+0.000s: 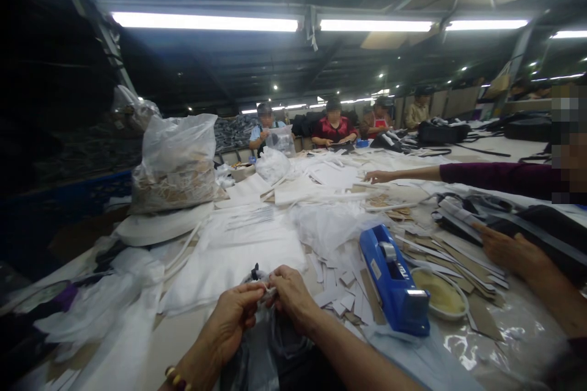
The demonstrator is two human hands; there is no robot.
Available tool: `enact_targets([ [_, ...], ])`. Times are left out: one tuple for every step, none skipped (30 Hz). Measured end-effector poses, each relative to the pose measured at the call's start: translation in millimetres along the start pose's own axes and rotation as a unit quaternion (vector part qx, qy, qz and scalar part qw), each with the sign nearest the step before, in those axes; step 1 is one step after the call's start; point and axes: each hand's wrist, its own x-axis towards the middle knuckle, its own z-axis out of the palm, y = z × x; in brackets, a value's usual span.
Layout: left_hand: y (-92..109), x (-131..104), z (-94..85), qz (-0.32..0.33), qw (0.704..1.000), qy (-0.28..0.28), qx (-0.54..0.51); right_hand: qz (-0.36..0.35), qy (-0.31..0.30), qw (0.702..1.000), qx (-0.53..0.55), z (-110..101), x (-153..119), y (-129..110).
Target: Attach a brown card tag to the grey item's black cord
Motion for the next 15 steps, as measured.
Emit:
enact_targets([
  [-0.6, 0.4, 1.0, -0.001, 1.000, 0.008, 0.005, -0.002, -0.002, 1.000, -0.001, -0.4, 0.0, 0.6],
  [-0.6, 0.5, 1.9, -0.003, 1.000, 0.014, 0.009, -0.006, -0.004, 1.000, -0.002, -0.8, -0.2, 1.2],
  [-0.1, 0.5, 2.9, -0.007, 1.000, 0.018, 0.013, -0.011, -0.006, 1.000, -0.005, -1.1, -0.5, 1.8],
  [0.6, 0.5, 4.0, -0.012, 1.000, 0.021, 0.017, -0.017, -0.008, 1.000, -0.008, -1.3, -0.7, 2.5],
  [1.5, 0.4, 5.1, -0.017, 0.999, 0.021, 0.021, -0.023, -0.009, 1.000, -0.011, -1.4, -0.7, 3.4],
  [2.3, 0.4, 6.1, -0.021, 0.999, 0.022, 0.025, -0.030, -0.006, 0.999, -0.015, -1.3, -0.4, 4.6],
  [2.9, 0.6, 7.1, -0.025, 0.999, 0.024, 0.029, -0.038, 0.002, 0.999, -0.019, -1.1, 0.1, 6.1],
  [3.1, 0.9, 8.0, -0.027, 0.999, 0.026, 0.034, -0.047, 0.016, 0.998, -0.024, -0.8, 1.0, 7.7],
  [3.1, 1.3, 8.8, -0.029, 0.998, 0.029, 0.038, -0.057, 0.038, 0.997, -0.027, -0.3, 2.0, 9.5],
  [2.7, 1.9, 9.4, -0.031, 0.998, 0.033, 0.043, -0.069, 0.065, 0.995, -0.031, 0.2, 3.0, 11.3],
  [2.2, 2.6, 9.8, -0.032, 0.998, 0.039, 0.048, -0.080, 0.092, 0.992, -0.033, 0.7, 4.0, 13.0],
  [1.5, 3.3, 10.0, -0.032, 0.997, 0.044, 0.053, -0.091, 0.118, 0.988, -0.034, 1.1, 4.9, 14.5],
  [0.8, 4.0, 10.1, -0.033, 0.997, 0.050, 0.058, -0.098, 0.138, 0.985, -0.034, 1.3, 5.7, 15.7],
  [0.0, 4.6, 10.0, -0.033, 0.996, 0.056, 0.063, -0.102, 0.152, 0.982, -0.032, 1.4, 6.4, 16.8],
  [-0.7, 5.1, 9.9, -0.032, 0.995, 0.062, 0.068, -0.104, 0.162, 0.981, -0.027, 1.2, 7.1, 17.6],
])
